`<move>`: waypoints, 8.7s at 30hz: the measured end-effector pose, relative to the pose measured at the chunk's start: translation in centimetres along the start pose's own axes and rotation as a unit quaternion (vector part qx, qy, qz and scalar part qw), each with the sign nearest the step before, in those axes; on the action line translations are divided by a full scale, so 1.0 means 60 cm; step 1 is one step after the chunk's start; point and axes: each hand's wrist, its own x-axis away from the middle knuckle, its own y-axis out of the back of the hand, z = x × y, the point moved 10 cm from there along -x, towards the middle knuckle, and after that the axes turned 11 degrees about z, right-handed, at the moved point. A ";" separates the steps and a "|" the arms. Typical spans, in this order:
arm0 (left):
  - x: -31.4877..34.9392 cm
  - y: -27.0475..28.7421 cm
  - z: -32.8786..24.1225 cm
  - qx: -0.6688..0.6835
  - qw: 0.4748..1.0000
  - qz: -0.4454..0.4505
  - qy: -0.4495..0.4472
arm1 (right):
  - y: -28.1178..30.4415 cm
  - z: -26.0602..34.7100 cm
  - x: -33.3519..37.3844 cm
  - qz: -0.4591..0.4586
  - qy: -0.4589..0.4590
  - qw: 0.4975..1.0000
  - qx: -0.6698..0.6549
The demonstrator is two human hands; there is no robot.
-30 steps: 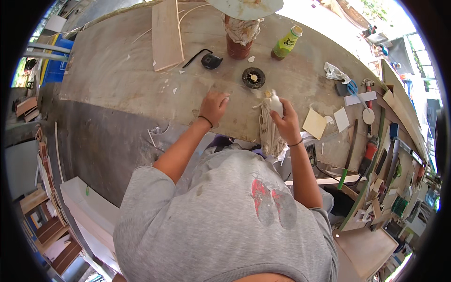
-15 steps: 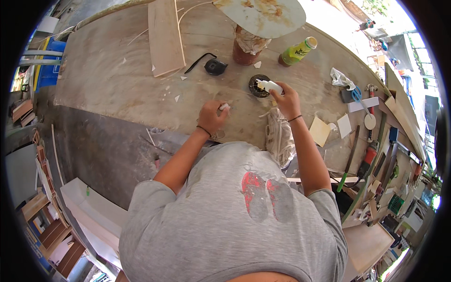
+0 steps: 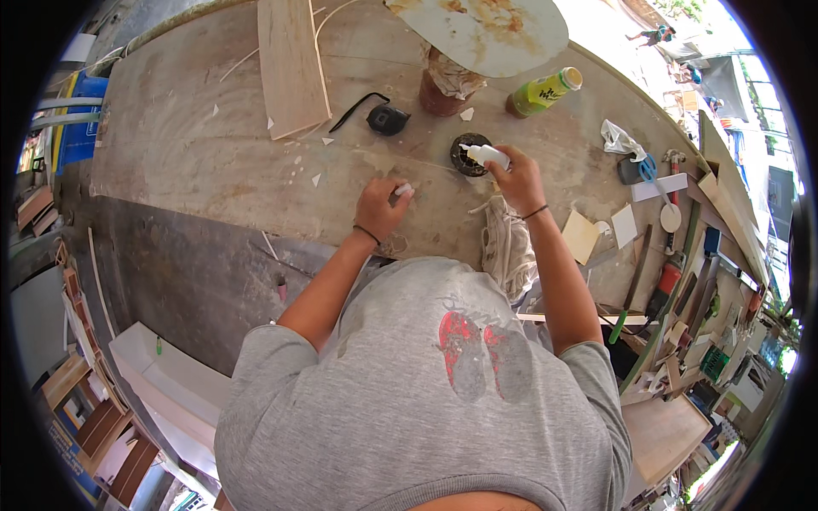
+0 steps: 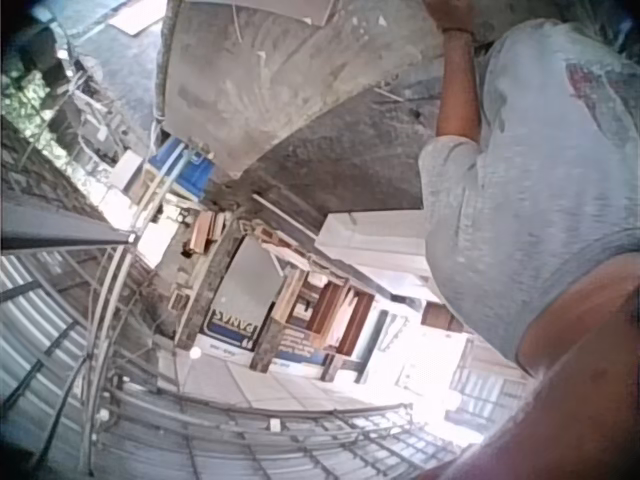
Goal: The person applies adhesive from a bottle to a small piece of leather, presses the leather onto a wooden square base containing a circular component, and uses a blade to trim the excess leather from the edges of the base.
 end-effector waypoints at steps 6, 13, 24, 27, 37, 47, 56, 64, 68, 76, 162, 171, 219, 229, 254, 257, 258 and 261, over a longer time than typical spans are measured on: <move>0.000 0.001 0.008 0.012 1.000 -0.008 0.008 | -0.010 0.016 0.012 0.022 0.020 0.999 0.022; -0.002 0.000 0.010 0.029 0.999 0.000 0.025 | -0.008 0.016 0.033 0.038 0.009 0.999 0.030; -0.006 0.002 0.002 0.017 1.000 0.006 0.026 | 0.023 -0.011 0.071 0.025 -0.024 0.999 -0.011; -0.007 0.002 0.004 0.022 0.999 0.008 0.031 | 0.031 -0.036 0.071 0.010 -0.041 0.999 0.001; -0.007 -0.004 0.006 -0.015 0.999 0.023 0.017 | 0.071 -0.026 0.054 -0.036 -0.019 0.998 0.052; -0.006 -0.002 0.002 -0.042 0.999 0.017 0.001 | 0.072 -0.014 0.015 -0.039 0.016 0.996 0.084; -0.008 -0.006 0.010 -0.035 0.999 0.023 0.009 | 0.054 0.003 -0.012 -0.029 0.009 0.993 0.114; -0.006 -0.001 0.001 -0.046 0.999 0.009 -0.005 | 0.036 0.019 -0.013 -0.017 0.016 0.995 0.096; -0.007 -0.002 0.000 -0.044 0.999 0.022 0.001 | 0.034 0.027 -0.007 -0.023 0.045 0.995 0.088; -0.005 -0.005 0.006 -0.052 0.998 0.021 0.002 | 0.025 0.019 0.025 0.005 0.016 0.996 0.084; -0.062 -0.087 -0.076 0.129 0.987 0.070 0.071 | 0.187 -0.251 0.207 -0.092 -0.168 0.972 0.137; -0.093 -0.169 0.037 0.363 0.864 0.109 0.330 | 0.155 -0.258 0.260 0.035 -0.211 0.937 0.275; -0.024 -0.143 -0.218 0.454 0.801 0.349 0.173 | -0.011 0.016 0.245 0.115 -0.028 0.693 -0.711; -0.017 -0.093 -0.198 0.579 0.772 0.249 0.089 | -0.001 0.131 0.220 0.025 0.147 0.987 -0.054; -0.079 -0.088 -0.016 0.404 0.894 0.130 0.143 | -0.023 0.046 0.034 0.003 0.083 0.974 0.213; -0.079 -0.098 0.000 0.361 0.909 0.132 0.160 | -0.038 0.024 0.008 0.007 0.058 0.967 0.246; -0.078 -0.101 0.002 0.351 0.913 0.130 0.162 | -0.041 0.023 0.003 0.013 0.054 0.966 0.253; -0.077 -0.102 0.001 0.368 0.910 0.108 0.159 | -0.046 0.025 -0.003 0.019 0.053 0.964 0.260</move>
